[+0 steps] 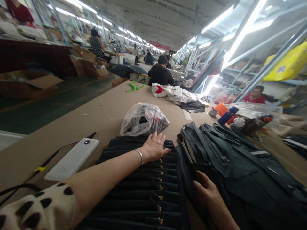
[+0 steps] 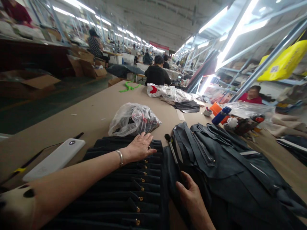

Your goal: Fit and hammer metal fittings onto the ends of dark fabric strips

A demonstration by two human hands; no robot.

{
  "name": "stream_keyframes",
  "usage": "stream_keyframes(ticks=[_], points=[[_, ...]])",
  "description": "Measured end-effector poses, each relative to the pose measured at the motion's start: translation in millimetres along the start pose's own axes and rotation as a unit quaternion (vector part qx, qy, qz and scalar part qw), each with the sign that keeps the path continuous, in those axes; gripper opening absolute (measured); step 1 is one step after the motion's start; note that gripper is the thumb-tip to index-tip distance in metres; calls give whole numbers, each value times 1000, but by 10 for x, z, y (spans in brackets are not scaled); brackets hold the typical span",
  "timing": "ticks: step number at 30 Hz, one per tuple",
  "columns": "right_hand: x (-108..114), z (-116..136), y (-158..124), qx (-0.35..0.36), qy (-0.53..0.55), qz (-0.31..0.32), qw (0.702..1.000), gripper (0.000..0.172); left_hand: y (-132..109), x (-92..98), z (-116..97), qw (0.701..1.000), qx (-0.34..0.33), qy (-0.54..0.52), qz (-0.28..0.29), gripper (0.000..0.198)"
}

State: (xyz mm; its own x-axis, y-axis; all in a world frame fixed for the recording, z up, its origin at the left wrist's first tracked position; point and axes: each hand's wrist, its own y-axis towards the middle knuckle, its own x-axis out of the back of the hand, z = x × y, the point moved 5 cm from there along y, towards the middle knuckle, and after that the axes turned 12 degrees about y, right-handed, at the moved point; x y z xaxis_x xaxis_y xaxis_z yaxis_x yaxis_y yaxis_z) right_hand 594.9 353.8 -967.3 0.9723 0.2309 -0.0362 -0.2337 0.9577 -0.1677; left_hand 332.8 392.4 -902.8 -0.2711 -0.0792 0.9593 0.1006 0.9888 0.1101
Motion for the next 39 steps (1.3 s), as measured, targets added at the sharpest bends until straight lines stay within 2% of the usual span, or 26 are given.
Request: stream_keyframes(ticks=[3, 5, 9, 13, 15, 21, 24, 26, 30, 35, 39], points=[[-189, 79, -103, -41, 124, 30, 991, 46, 20, -248, 87, 997, 19, 65, 47, 77], [-309, 138, -124, -34, 124, 59, 990, 37, -23, -319, 98, 994, 15, 94, 59, 77], [-423, 137, -10, -32, 8, 85, 996, 31, -128, -302, 57, 990, 5, 130, 59, 77], [-365, 246, 116, 82, -165, 46, 982, 38, -185, -249, 89, 987, -4, 152, 59, 71], [-339, 299, 140, 106, -238, 39, 965, 42, -223, -236, 139, 985, -10, 163, 60, 65], [-397, 418, 207, 93, -383, 75, 916, 46, -340, -237, 204, 979, -36, 190, 57, 57], [-440, 415, 237, 81, -444, 85, 889, 45, -342, -242, 189, 978, -49, 199, 48, 58], [-445, 386, 246, 75, -459, 90, 881, 45, -335, -246, 183, 977, -54, 204, 41, 58], [-417, 378, 229, 85, -430, 83, 895, 45, -339, -262, 178, 974, -62, 215, 31, 56], [-377, 600, 146, 164, -318, 28, 934, 47, -384, -291, 165, 970, -79, 226, 30, 54], [-335, 623, 121, 166, -323, 25, 931, 48, -424, -300, 156, 967, -81, 242, 25, 56]])
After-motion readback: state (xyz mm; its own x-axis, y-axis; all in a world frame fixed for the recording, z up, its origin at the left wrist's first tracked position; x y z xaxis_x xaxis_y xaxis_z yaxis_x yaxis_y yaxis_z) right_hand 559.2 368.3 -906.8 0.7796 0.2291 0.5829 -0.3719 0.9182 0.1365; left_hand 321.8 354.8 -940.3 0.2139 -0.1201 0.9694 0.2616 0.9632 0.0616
